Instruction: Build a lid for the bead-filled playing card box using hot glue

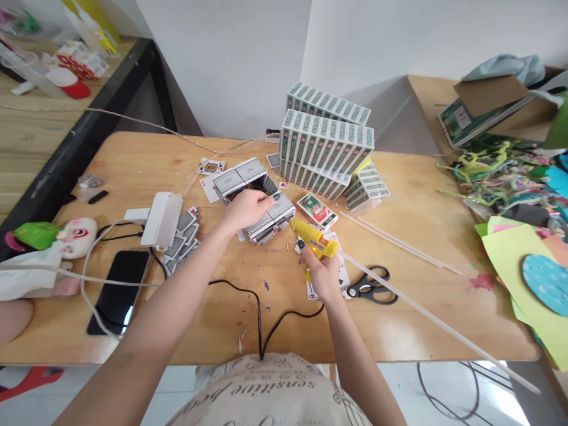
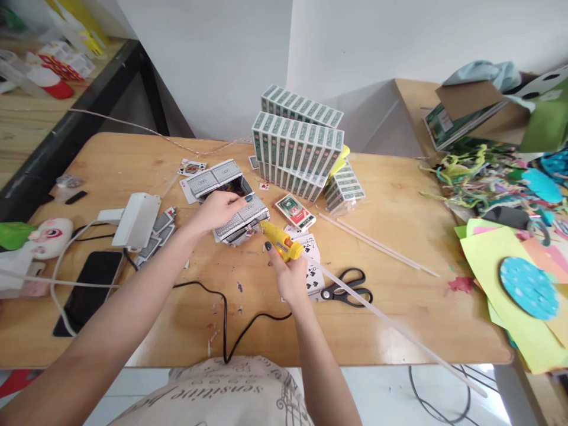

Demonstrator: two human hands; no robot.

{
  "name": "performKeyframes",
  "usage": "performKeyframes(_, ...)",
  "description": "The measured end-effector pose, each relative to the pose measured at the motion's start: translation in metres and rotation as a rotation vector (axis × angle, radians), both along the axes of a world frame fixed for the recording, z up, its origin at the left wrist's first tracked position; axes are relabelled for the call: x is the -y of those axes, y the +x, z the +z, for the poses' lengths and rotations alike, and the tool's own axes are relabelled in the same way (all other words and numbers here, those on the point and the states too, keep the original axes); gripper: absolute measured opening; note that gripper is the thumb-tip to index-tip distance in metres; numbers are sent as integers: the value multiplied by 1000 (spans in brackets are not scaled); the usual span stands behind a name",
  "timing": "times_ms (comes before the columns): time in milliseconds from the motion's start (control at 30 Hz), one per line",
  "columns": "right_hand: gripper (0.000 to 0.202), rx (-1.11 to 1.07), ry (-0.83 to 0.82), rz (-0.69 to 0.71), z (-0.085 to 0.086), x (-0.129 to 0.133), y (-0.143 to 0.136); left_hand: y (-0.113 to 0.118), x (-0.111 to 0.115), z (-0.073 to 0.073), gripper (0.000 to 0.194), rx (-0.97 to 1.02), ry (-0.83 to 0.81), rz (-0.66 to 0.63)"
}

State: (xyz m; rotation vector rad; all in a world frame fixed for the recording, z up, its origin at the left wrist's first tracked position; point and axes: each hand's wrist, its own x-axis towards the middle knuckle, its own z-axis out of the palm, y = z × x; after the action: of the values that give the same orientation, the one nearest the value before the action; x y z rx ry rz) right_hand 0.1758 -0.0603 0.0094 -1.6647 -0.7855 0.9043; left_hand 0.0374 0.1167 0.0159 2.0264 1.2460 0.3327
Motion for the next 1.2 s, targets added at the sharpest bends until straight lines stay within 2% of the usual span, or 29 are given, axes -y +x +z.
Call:
performKeyframes(200, 26, -40, 63, 0, -2, -1, 1, 0, 1, 1, 46, 8, 3, 14)
performKeyframes(633, 34, 0, -32, -9, 0, 2, -4, 0, 1, 0, 49, -20, 28, 6)
performKeyframes(967, 27, -30, 46, 11, -1, 0, -3, 0, 2, 3, 46, -27, 32, 1)
performKeyframes(1200, 31, 20, -31, -20, 0, 2, -3, 0, 4, 4, 47, -32, 42, -5)
